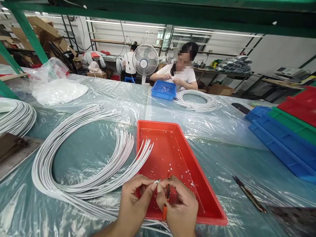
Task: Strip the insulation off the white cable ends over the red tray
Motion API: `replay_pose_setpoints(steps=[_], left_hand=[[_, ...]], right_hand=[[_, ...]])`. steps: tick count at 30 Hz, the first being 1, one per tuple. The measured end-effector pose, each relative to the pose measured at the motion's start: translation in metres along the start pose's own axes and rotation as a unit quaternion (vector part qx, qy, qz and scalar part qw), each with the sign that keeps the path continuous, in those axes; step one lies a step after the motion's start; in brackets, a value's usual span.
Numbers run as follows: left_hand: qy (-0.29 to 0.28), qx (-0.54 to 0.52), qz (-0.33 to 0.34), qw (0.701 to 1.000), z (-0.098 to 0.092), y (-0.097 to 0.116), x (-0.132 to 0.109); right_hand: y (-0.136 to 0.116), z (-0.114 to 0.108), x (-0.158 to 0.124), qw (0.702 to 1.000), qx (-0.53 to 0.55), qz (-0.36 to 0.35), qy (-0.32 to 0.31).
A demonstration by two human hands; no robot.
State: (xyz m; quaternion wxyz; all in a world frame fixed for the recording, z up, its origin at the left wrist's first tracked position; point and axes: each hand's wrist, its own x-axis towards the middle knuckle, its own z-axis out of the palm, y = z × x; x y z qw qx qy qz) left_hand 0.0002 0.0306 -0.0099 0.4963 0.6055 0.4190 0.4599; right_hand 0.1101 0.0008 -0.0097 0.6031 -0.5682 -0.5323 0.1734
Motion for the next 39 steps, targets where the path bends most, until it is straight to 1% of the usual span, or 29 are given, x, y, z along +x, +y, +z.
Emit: replay_pose_setpoints(steps=[2,5,6,8,10,13,16,18,23,28,32,34,36,39], left_hand=[[0.008,0.012,0.025,1.0,-0.001,0.001,0.0],[0.022,0.047,0.084,0.995,-0.003,0.002,-0.001],[0.024,0.055,0.102,0.993,-0.003,0.003,-0.001],[0.026,0.062,0.123,0.99,-0.003,0.003,-0.001],[0.028,0.055,0.123,0.991,-0.003,0.003,-0.001],[0.034,0.04,0.113,0.992,-0.003,0.003,0.0],[0.038,0.026,0.104,0.993,-0.002,0.003,-0.001],[0.037,0.02,0.105,0.994,-0.002,0.002,-0.001],[0.027,0.031,0.116,0.992,-0.002,0.0,-0.003],[0.04,0.056,0.146,0.987,-0.002,0.0,-0.006],[0.044,0.087,0.195,0.976,-0.004,0.0,-0.006],[0.039,0.09,0.204,0.974,-0.005,-0.001,-0.005],[0.023,0.083,0.195,0.977,-0.006,0.0,-0.005],[0.005,0.066,0.168,0.984,-0.007,0.002,-0.005]], right_hand=[[0.0,-0.001,-0.001,0.998,-0.03,-0.06,0.001],[-0.001,-0.004,-0.001,0.991,-0.057,-0.122,-0.006],[-0.001,-0.004,-0.001,0.989,-0.062,-0.134,-0.009],[-0.002,-0.006,-0.001,0.988,-0.068,-0.136,-0.011],[-0.003,-0.007,-0.002,0.991,-0.07,-0.116,-0.015],[-0.004,-0.008,-0.003,0.997,-0.046,-0.057,-0.03],[-0.006,-0.008,-0.004,1.0,-0.014,0.005,-0.007],[-0.008,-0.009,-0.004,1.0,-0.012,0.02,0.01],[-0.013,-0.009,-0.003,0.999,-0.018,0.032,-0.004],[-0.016,-0.006,-0.005,0.996,-0.012,0.087,0.004],[-0.019,-0.002,-0.005,0.99,0.001,0.137,0.028],[-0.02,-0.002,-0.004,0.982,0.053,0.18,0.016],[-0.021,-0.003,-0.001,0.973,0.099,0.21,-0.006],[-0.015,-0.005,0.002,0.974,0.09,0.206,-0.029]])
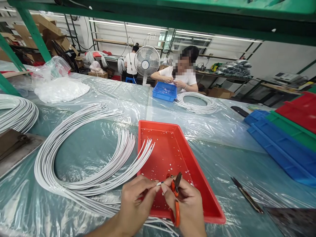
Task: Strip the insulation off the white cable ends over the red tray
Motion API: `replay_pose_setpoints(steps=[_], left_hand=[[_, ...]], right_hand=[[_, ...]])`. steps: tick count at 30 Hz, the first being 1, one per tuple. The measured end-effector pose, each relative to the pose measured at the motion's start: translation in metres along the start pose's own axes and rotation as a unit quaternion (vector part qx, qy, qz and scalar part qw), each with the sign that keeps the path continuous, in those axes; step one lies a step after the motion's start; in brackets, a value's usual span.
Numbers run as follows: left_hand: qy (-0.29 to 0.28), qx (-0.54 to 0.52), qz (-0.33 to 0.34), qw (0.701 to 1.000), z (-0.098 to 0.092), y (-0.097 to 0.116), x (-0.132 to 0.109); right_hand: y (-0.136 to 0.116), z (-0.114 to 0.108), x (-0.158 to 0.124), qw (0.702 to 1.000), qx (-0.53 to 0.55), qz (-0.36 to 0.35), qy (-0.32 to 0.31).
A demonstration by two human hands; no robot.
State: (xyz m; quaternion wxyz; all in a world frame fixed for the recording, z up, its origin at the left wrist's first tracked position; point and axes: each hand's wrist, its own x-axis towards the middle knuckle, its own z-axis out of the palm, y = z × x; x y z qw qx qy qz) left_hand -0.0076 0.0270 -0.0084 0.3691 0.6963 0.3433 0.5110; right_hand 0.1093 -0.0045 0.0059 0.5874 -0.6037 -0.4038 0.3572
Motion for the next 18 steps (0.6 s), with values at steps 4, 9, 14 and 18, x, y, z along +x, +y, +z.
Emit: replay_pose_setpoints(steps=[4,9,14,18], left_hand=[[0.023,-0.028,-0.071,0.997,-0.005,0.005,0.004],[-0.005,-0.083,-0.154,0.985,-0.008,0.006,0.007],[-0.015,-0.099,-0.163,0.982,-0.006,0.004,0.005],[-0.008,-0.091,-0.153,0.984,-0.006,0.004,0.007]], right_hand=[[0.01,-0.007,0.012,0.999,-0.044,-0.008,-0.009],[0.014,-0.018,0.026,0.989,-0.143,-0.045,0.001],[0.005,-0.022,0.029,0.973,-0.221,-0.073,-0.003],[-0.004,-0.019,0.023,0.977,-0.193,-0.089,-0.031]])
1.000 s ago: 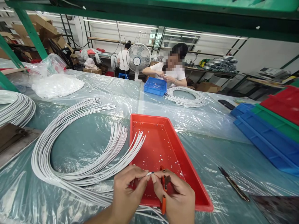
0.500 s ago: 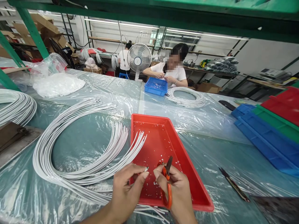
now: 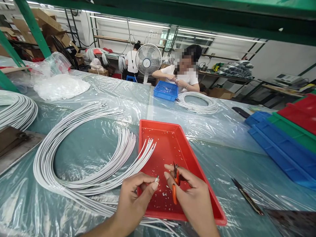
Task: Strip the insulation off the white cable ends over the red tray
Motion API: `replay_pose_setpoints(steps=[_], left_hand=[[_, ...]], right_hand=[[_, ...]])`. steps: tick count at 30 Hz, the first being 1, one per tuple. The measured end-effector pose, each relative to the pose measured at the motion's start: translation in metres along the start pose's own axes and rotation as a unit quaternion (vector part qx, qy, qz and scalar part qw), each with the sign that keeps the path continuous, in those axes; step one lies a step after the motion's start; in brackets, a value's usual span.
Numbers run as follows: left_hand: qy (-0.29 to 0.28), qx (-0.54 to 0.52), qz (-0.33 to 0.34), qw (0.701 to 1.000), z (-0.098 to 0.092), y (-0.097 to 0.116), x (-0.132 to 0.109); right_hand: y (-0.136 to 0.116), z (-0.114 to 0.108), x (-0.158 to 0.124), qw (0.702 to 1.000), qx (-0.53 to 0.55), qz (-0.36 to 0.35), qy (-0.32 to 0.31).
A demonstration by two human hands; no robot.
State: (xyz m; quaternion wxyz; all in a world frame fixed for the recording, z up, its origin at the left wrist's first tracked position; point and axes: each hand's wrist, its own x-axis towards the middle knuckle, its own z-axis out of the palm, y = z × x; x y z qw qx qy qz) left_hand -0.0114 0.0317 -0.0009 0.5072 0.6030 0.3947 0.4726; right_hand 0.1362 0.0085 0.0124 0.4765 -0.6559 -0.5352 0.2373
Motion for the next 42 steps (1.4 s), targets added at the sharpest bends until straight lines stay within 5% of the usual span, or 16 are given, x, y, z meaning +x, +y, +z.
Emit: replay_pose_setpoints(steps=[5,22,42], left_hand=[[-0.006,0.033,0.042,0.999,0.001,0.0,0.001],[-0.023,0.098,0.149,0.984,0.002,-0.006,-0.004],[-0.134,-0.039,-0.045,0.989,-0.002,0.006,0.005]], right_hand=[[-0.007,0.0,-0.006,0.991,0.099,0.027,-0.087],[-0.015,0.001,-0.008,0.996,0.064,0.005,-0.067],[-0.006,0.005,-0.004,0.97,0.212,0.081,-0.092]])
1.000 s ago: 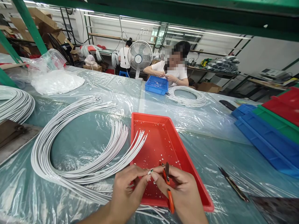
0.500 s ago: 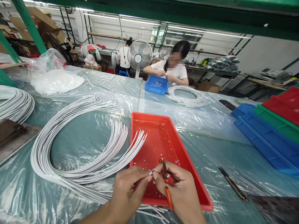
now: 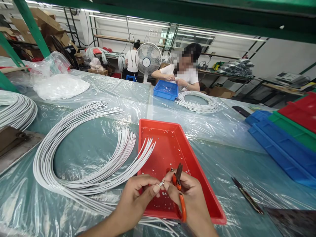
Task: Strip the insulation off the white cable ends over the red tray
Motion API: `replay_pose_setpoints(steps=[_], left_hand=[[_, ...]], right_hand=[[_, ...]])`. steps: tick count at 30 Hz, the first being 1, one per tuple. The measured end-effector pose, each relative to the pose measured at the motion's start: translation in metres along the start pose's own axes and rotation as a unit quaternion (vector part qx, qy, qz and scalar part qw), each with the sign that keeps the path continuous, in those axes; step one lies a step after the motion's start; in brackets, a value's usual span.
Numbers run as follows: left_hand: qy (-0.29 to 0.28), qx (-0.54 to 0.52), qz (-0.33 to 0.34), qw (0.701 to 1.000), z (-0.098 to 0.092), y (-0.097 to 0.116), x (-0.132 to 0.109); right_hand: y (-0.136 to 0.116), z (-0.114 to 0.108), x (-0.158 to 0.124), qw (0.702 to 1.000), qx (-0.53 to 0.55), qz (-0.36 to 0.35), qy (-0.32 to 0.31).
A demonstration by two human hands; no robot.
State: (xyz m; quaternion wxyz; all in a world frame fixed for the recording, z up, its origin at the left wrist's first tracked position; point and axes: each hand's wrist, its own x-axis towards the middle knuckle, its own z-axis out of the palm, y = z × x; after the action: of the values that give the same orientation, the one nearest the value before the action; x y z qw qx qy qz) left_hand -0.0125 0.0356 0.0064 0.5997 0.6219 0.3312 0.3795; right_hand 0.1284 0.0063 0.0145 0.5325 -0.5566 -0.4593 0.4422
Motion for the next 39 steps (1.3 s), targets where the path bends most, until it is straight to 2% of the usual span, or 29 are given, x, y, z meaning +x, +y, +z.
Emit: replay_pose_setpoints(steps=[5,10,14,23,26,28,31,33,35,37,39], left_hand=[[0.008,-0.029,-0.043,0.999,-0.002,0.0,0.001],[0.036,-0.007,-0.016,0.999,-0.002,-0.003,0.0],[0.035,0.004,-0.011,0.999,-0.001,-0.004,0.0],[0.034,0.077,0.016,0.996,0.002,-0.007,0.001],[0.044,0.116,0.061,0.99,0.003,-0.009,-0.001],[0.065,0.154,0.143,0.976,0.004,-0.012,-0.004],[0.105,0.224,0.295,0.923,0.005,-0.015,-0.007],[0.125,0.263,0.348,0.891,0.005,-0.015,-0.007],[0.126,0.267,0.346,0.891,0.005,-0.013,-0.007],[0.122,0.236,0.311,0.913,0.005,-0.011,-0.01],[0.132,0.193,0.27,0.934,0.004,-0.011,-0.016]], right_hand=[[-0.002,-0.003,-0.002,1.0,0.006,0.006,0.025],[0.004,-0.011,-0.005,0.999,-0.035,-0.002,0.006],[0.007,-0.012,-0.007,0.998,-0.062,-0.029,0.0],[-0.008,-0.012,-0.007,0.991,-0.122,-0.044,-0.022],[-0.01,-0.009,-0.011,0.99,-0.135,-0.048,-0.011],[-0.009,-0.006,-0.014,0.991,-0.125,-0.043,0.005],[-0.004,-0.003,-0.018,0.996,-0.076,-0.024,0.034],[-0.001,-0.001,-0.019,1.0,-0.024,-0.003,0.02],[0.001,-0.001,-0.019,0.999,0.023,0.024,0.01],[0.004,-0.002,-0.019,0.998,0.04,0.028,0.033],[0.006,-0.003,-0.019,0.997,0.018,0.003,0.07]])
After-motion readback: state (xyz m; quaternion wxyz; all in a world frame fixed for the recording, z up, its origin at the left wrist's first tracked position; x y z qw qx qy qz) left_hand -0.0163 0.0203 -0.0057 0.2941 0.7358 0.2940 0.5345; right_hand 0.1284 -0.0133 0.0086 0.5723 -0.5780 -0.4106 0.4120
